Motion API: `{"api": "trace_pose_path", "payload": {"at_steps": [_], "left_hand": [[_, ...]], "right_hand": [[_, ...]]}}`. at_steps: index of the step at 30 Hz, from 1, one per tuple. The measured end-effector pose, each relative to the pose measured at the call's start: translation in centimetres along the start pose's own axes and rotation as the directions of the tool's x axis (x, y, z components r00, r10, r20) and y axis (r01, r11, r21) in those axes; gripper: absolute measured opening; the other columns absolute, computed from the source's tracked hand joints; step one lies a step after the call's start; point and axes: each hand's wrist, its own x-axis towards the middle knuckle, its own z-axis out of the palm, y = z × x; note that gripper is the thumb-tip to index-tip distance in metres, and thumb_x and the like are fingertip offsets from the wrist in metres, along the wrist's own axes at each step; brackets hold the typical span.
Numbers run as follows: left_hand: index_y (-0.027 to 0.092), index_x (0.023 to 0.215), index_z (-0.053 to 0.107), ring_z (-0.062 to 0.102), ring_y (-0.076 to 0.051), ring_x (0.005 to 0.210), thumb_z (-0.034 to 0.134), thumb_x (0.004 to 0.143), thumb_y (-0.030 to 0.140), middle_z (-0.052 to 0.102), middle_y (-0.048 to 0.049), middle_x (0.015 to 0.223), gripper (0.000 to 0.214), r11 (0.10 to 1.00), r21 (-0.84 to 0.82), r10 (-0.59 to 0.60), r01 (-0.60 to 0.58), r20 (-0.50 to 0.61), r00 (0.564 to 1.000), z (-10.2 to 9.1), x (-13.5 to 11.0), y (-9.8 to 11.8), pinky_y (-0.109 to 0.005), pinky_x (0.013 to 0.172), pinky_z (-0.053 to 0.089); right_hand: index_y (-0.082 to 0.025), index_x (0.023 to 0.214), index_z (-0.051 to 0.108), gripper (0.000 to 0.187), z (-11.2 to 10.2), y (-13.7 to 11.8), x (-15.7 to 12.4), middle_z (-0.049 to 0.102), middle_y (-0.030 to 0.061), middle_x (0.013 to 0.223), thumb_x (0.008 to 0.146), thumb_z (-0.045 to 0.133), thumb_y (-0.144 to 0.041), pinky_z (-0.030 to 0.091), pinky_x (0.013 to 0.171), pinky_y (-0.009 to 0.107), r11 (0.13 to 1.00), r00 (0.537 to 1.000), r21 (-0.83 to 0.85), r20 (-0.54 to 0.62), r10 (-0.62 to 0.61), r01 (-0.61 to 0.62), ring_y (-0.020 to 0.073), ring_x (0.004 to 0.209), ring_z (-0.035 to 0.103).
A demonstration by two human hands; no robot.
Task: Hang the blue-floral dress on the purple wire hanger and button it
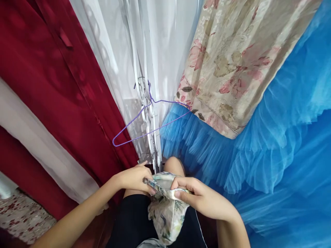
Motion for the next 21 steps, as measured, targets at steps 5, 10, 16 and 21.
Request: {"api": "trace_pose_path", "payload": {"at_steps": [5,10,16,21], "left_hand": [[0.027,0.061,0.072,0.067,-0.020,0.066,0.081,0.072,0.047,0.068,0.0037,0.060,0.024,0.968,0.241,-0.081,0.067,0.047,0.996,-6.3,-3.4,-3.0,-0.052,0.116,0.032],[0.028,0.090,0.079,0.070,-0.025,0.080,0.071,0.083,0.047,0.078,-0.0031,0.091,0.022,0.943,0.292,-0.104,0.161,-0.201,0.974,-12.9,-5.5,-4.2,-0.038,0.095,0.048],[0.018,0.094,0.071,0.066,-0.025,0.099,0.054,0.095,0.048,0.073,-0.0091,0.110,0.033,0.924,0.353,0.016,0.149,-0.425,0.905,-16.2,-4.3,-3.6,-0.034,0.093,0.048],[0.019,0.083,0.066,0.064,-0.025,0.098,0.054,0.094,0.045,0.071,-0.0078,0.106,0.031,0.894,0.428,0.043,0.132,-0.377,0.925,-17.3,-2.9,-2.3,-0.034,0.091,0.048]], "right_hand": [[-0.019,0.095,0.067,0.016,-2.5,-1.7,1.2,0.057,-0.0002,0.078,0.089,0.071,-0.033,0.037,0.060,0.025,0.998,0.996,-0.055,0.088,0.009,-0.004,0.0147,0.069,0.048],[-0.019,0.116,0.067,0.032,-5.1,-2.5,5.9,0.055,-0.0032,0.072,0.084,0.070,-0.023,0.035,0.057,0.025,0.972,0.980,-0.184,-0.103,-0.168,0.147,0.0132,0.061,0.045],[-0.016,0.135,0.066,0.053,-7.5,-2.1,14.3,0.060,-0.0026,0.064,0.082,0.064,-0.019,0.036,0.058,0.027,0.710,0.782,-0.696,-0.383,-0.491,0.105,0.0149,0.056,0.046],[-0.017,0.110,0.078,0.030,-7.6,-1.4,16.0,0.078,0.0088,0.089,0.090,0.057,-0.024,0.043,0.066,0.028,0.574,0.805,-0.815,-0.393,-0.445,-0.080,0.0219,0.074,0.068]]}}
